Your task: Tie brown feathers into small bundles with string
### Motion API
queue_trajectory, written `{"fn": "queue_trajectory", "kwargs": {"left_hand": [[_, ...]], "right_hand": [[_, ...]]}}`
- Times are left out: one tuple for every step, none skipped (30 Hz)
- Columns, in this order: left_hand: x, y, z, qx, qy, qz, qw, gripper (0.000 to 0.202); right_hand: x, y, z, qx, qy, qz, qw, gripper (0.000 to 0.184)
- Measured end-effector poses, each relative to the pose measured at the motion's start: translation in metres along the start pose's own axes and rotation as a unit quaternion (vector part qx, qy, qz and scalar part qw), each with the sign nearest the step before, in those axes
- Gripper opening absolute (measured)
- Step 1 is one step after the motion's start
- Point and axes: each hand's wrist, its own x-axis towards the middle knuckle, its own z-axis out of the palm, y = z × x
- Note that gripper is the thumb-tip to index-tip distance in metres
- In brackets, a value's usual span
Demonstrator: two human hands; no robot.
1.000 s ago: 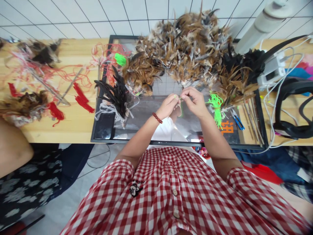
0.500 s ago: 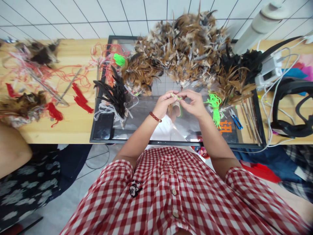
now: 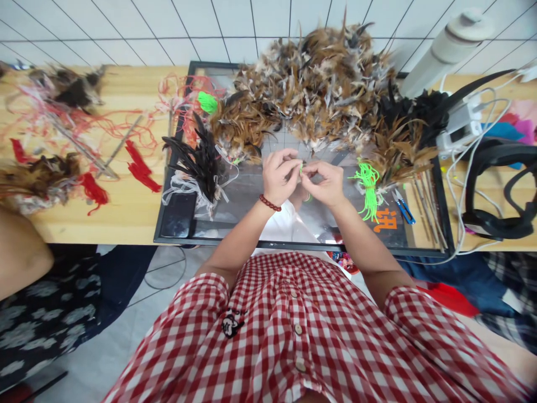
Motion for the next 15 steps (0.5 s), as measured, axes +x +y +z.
{"fn": "queue_trajectory", "kwargs": {"left_hand": [[-0.001, -0.001, 0.001, -0.017, 0.003, -0.005, 1.000, 0.015], [-0.002, -0.002, 0.002, -0.032, 0.008, -0.014, 0.999, 0.016], [-0.003, -0.003, 0.003, -0.046, 0.013, -0.026, 0.999, 0.017], [-0.004, -0.003, 0.004, -0.056, 0.019, -0.040, 0.997, 0.016], [-0.004, -0.003, 0.005, -0.063, 0.024, -0.053, 0.996, 0.015], [-0.005, -0.003, 0.006, -0.067, 0.028, -0.063, 0.995, 0.014], [-0.005, -0.003, 0.007, -0.068, 0.030, -0.066, 0.995, 0.012], [-0.005, -0.004, 0.007, -0.069, 0.032, -0.059, 0.995, 0.012], [-0.006, -0.004, 0.008, -0.068, 0.034, -0.046, 0.996, 0.012], [-0.006, -0.005, 0.008, -0.066, 0.038, -0.029, 0.997, 0.013], [-0.006, -0.006, 0.009, -0.064, 0.043, -0.013, 0.997, 0.014], [-0.005, -0.007, 0.009, -0.062, 0.047, 0.002, 0.997, 0.016], [-0.005, -0.009, 0.010, -0.061, 0.052, 0.014, 0.997, 0.017], [-0.005, -0.012, 0.011, -0.061, 0.054, 0.023, 0.996, 0.018], [-0.005, -0.014, 0.012, -0.063, 0.055, 0.031, 0.996, 0.019]], "right_hand": [[0.000, -0.001, 0.001, 0.013, -0.003, 0.008, 1.000, 0.022], [0.000, -0.002, 0.002, 0.029, -0.009, 0.024, 0.999, 0.025], [-0.001, -0.002, 0.003, 0.047, -0.016, 0.047, 0.998, 0.029], [-0.001, -0.001, 0.003, 0.068, -0.021, 0.076, 0.995, 0.033], [-0.001, 0.000, 0.004, 0.090, -0.021, 0.104, 0.990, 0.036], [-0.001, 0.002, 0.005, 0.113, -0.017, 0.128, 0.985, 0.038], [-0.001, 0.005, 0.007, 0.131, -0.011, 0.145, 0.981, 0.040], [-0.001, 0.007, 0.008, 0.144, -0.007, 0.155, 0.977, 0.042], [-0.001, 0.009, 0.009, 0.151, -0.006, 0.161, 0.975, 0.044], [-0.001, 0.010, 0.010, 0.156, -0.007, 0.165, 0.974, 0.045], [0.000, 0.011, 0.010, 0.160, -0.010, 0.169, 0.972, 0.045], [0.000, 0.011, 0.010, 0.165, -0.011, 0.172, 0.971, 0.045], [0.001, 0.011, 0.010, 0.169, -0.006, 0.175, 0.970, 0.044], [0.001, 0.011, 0.010, 0.172, 0.002, 0.176, 0.969, 0.045], [0.002, 0.011, 0.010, 0.172, 0.011, 0.176, 0.969, 0.046]]}}
